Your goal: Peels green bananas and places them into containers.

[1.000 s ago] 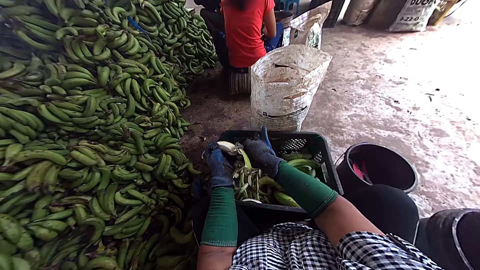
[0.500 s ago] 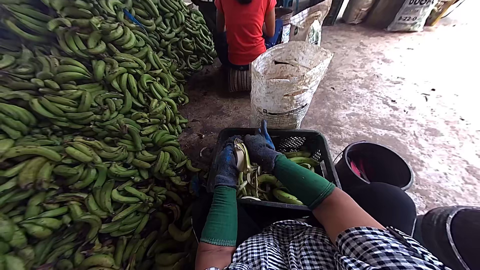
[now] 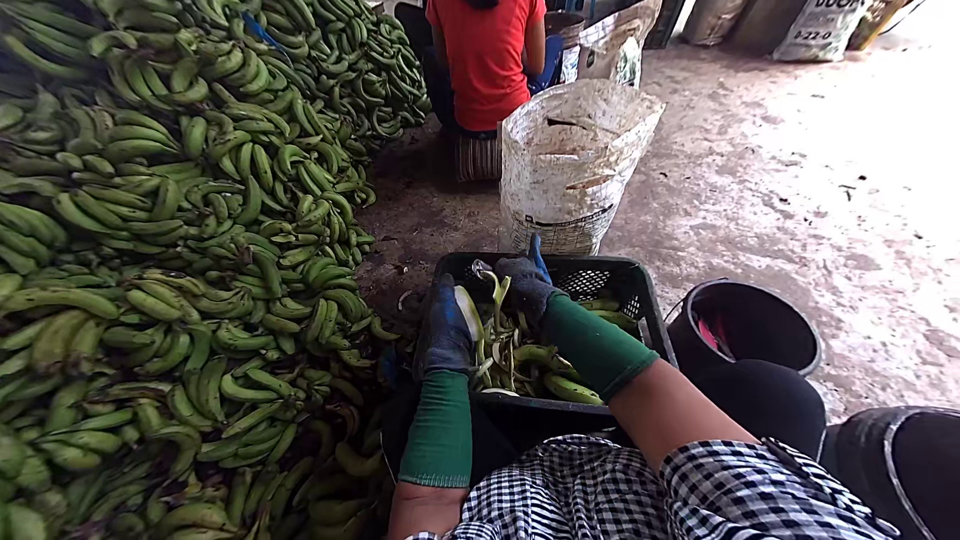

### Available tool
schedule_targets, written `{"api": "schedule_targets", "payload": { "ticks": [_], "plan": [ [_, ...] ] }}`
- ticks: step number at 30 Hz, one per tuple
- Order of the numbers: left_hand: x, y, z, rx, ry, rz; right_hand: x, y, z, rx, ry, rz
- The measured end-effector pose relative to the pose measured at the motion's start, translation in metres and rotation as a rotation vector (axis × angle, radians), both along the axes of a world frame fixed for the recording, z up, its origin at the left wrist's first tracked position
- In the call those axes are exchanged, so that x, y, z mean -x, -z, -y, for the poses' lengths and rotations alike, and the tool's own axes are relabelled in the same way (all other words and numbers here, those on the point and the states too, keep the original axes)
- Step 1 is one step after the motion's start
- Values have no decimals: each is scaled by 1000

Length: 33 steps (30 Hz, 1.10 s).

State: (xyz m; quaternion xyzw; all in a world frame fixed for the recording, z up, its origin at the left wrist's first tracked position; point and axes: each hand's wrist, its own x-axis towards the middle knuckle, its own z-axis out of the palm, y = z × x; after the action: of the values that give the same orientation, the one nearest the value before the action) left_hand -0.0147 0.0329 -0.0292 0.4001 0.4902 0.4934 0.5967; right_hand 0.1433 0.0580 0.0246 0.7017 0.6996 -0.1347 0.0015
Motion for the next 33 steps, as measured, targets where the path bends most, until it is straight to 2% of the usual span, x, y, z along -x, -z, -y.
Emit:
{"api": "schedule_targets", "payload": {
  "ticks": [3,5,9,12,15,18,21,23,24,27,28,30,31,33],
  "plan": [
    [9,-6,-9,114,-118,430,5,22,4,266,17,237],
    [11,-9,-13,166,-184,567,6,17,6,307,45,231],
    [10,-9,-14,163,-215,589,10,1,14,291,1,264],
    [7,-5,-17,102,-234,561,9,-7,16,122,-36,125],
    [6,-5,-14,83,-291,426,27,-13,30,-50,-167,37],
    [4,-3,-10,86,-255,369,45,-18,37,-74,-231,46],
    [11,4,2,-52,-143,163,58,-19,37,-31,-200,66],
    [7,-4,-5,-28,-177,212,60,-24,37,4,-142,60],
    [6,-6,-6,-65,-161,165,59,-24,35,5,-106,49],
    [15,3,5,-343,0,-356,48,-17,21,-48,-2,12],
    [9,0,6,-333,-2,-408,43,-16,18,-75,13,-2],
    [-5,0,8,-219,-38,-213,35,-13,15,-127,23,-25],
    [-7,0,13,-224,-22,-272,32,-11,16,-139,28,-34],
    [-6,-7,26,-307,27,-643,32,-9,18,-144,27,-37]
  ]
}}
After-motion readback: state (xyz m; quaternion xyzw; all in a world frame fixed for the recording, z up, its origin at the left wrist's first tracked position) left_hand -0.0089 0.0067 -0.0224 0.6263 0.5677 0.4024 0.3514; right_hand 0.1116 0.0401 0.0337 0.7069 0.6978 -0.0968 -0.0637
